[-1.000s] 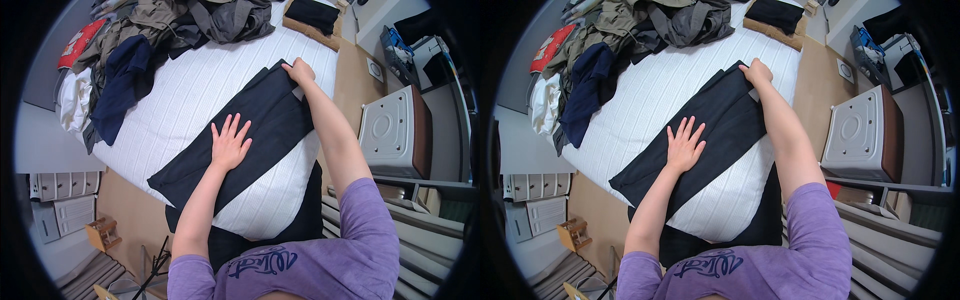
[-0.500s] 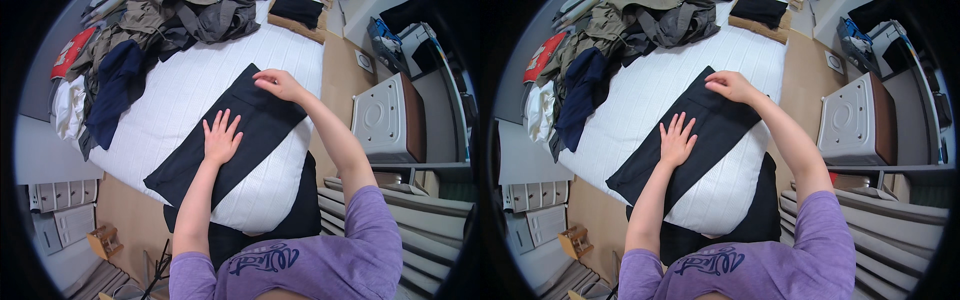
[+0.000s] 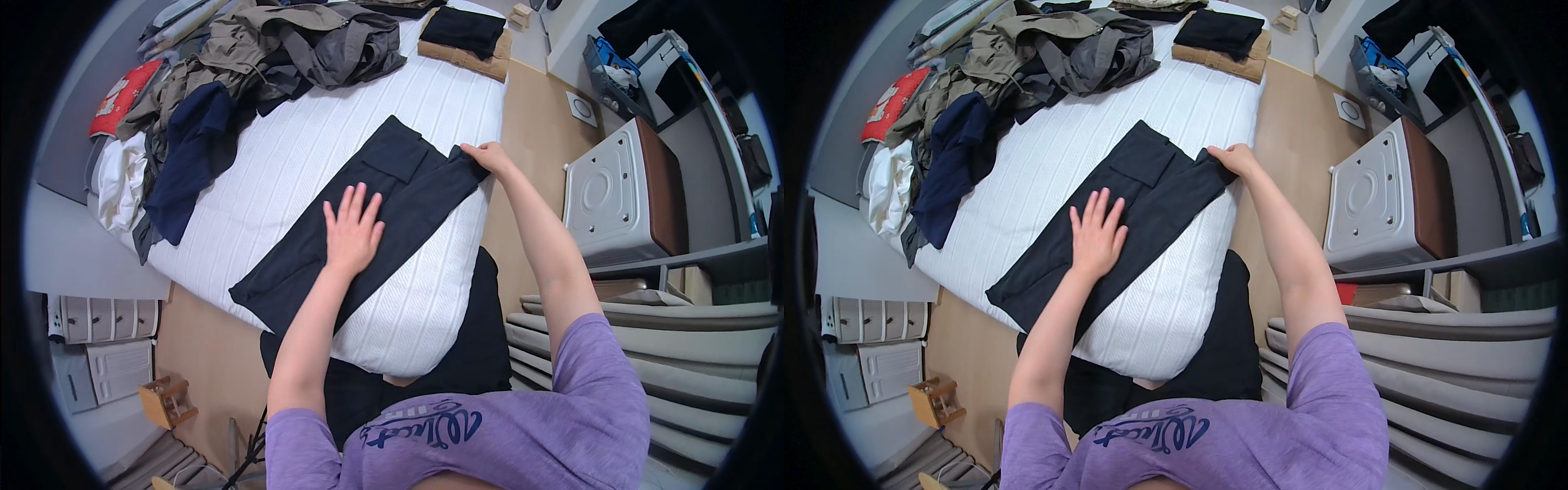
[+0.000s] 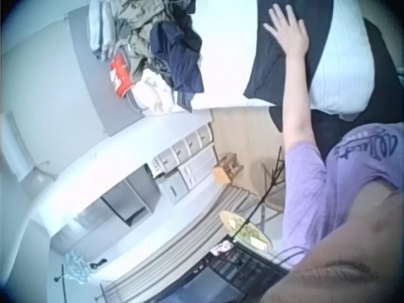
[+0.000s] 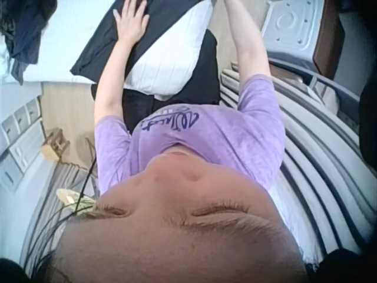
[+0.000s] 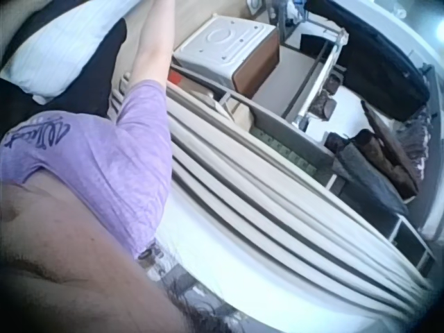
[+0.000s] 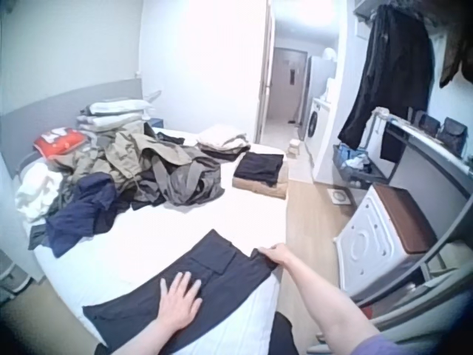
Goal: The person folds a pair of black pants, a navy blue t-shirt, and a pair of black jeans on a bed. Each item is smoothed, folded into a compact rectangle, and placed on a growing stack of folded clothes.
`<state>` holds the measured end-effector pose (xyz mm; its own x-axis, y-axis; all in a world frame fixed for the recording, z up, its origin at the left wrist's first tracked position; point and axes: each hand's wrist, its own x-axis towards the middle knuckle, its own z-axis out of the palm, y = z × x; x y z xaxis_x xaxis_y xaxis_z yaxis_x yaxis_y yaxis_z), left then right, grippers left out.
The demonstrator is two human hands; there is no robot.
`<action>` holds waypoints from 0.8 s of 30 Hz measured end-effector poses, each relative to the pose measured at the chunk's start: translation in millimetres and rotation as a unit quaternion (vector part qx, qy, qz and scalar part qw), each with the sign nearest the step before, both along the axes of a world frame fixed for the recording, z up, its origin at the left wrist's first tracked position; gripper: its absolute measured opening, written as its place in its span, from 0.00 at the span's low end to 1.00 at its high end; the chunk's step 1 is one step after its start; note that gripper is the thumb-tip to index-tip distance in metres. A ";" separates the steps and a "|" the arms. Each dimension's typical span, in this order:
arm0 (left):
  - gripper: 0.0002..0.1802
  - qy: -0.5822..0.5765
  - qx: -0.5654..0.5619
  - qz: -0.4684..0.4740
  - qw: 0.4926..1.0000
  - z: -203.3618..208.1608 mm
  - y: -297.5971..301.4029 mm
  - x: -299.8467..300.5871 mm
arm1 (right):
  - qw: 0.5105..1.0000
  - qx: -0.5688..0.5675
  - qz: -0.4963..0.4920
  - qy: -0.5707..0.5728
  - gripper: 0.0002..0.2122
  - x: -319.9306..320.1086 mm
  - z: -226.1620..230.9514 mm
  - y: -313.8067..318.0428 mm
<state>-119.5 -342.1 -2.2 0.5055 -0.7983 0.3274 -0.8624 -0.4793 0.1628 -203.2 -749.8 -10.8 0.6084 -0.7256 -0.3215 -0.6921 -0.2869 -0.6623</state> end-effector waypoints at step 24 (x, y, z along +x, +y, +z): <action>0.35 0.104 0.085 -0.045 0.990 1.6 53.9 -65.1 | 0.955 -0.279 0.094 0.038 0.22 30.2 -10.3 -16.1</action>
